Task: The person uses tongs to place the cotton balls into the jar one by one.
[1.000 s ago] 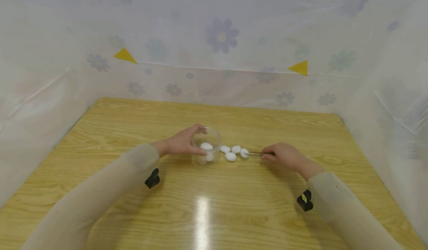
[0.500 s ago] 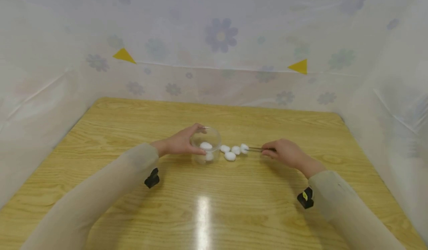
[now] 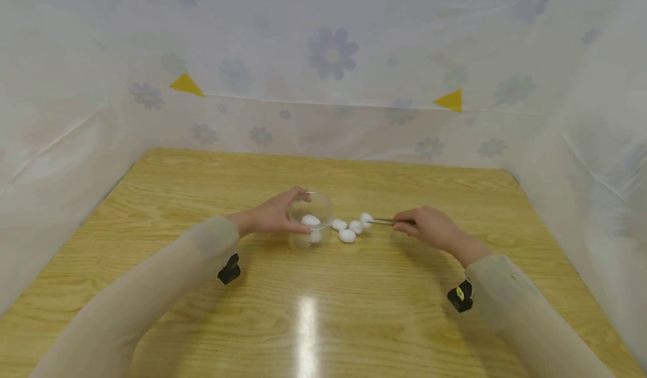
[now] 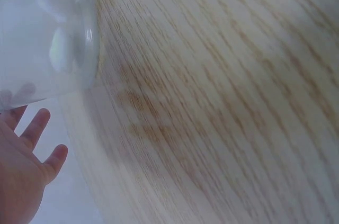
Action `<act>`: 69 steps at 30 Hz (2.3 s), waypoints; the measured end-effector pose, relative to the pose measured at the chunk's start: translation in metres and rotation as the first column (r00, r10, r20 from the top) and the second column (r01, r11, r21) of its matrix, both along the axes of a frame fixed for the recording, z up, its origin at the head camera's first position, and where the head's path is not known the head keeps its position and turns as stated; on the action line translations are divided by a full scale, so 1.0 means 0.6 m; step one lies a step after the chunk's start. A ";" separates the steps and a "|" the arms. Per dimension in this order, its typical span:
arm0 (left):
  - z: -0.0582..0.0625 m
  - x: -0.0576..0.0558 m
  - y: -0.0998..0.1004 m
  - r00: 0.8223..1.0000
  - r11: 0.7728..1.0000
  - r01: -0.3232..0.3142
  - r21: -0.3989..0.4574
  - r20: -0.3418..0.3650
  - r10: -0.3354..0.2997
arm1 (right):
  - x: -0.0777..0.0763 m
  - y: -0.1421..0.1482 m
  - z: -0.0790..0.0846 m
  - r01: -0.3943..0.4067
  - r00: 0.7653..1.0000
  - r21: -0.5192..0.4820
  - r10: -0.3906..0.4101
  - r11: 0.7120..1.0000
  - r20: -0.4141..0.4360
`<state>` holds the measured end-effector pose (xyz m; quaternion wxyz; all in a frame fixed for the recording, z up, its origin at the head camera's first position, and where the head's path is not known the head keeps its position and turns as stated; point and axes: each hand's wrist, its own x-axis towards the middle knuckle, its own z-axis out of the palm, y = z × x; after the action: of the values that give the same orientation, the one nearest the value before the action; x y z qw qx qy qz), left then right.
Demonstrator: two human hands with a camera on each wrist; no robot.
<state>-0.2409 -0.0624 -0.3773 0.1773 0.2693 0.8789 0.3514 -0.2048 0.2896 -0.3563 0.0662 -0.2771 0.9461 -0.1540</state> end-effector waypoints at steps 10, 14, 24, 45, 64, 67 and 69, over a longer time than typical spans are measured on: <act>0.003 0.001 -0.001 1.000 1.000 0.003 -0.006 0.008 -0.003 | 0.000 -0.003 0.008 0.011 1.000 -0.052 -0.010 0.999 0.010; 0.004 0.002 0.000 1.000 1.000 0.004 0.001 0.013 -0.004 | -0.001 -0.005 0.014 -0.004 1.000 -0.065 0.003 0.998 -0.006; 0.001 0.001 0.000 1.000 1.000 0.007 -0.001 0.012 -0.007 | -0.007 -0.010 0.026 -0.021 1.000 -0.070 0.020 0.997 -0.023; -0.001 -0.001 0.000 1.000 1.000 0.008 0.002 -0.005 -0.008 | -0.022 -0.047 0.065 -0.031 0.999 -0.078 0.029 0.996 -0.024; 0.000 -0.002 0.000 1.000 1.000 0.011 0.009 0.000 -0.011 | -0.031 -0.089 0.085 -0.030 1.000 -0.037 0.030 0.999 -0.001; -0.001 -0.002 0.000 1.000 1.000 0.008 0.009 -0.002 -0.008 | -0.035 -0.099 0.084 -0.039 0.999 -0.037 0.039 0.999 0.004; -0.001 -0.003 0.000 1.000 1.000 0.008 0.008 -0.005 -0.008 | -0.038 -0.105 0.084 -0.040 0.999 -0.036 0.041 0.999 0.012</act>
<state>-0.2428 -0.0621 -0.3781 0.1755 0.2745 0.8768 0.3535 -0.2277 0.2265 -0.3060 0.0706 -0.2963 0.9370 -0.1712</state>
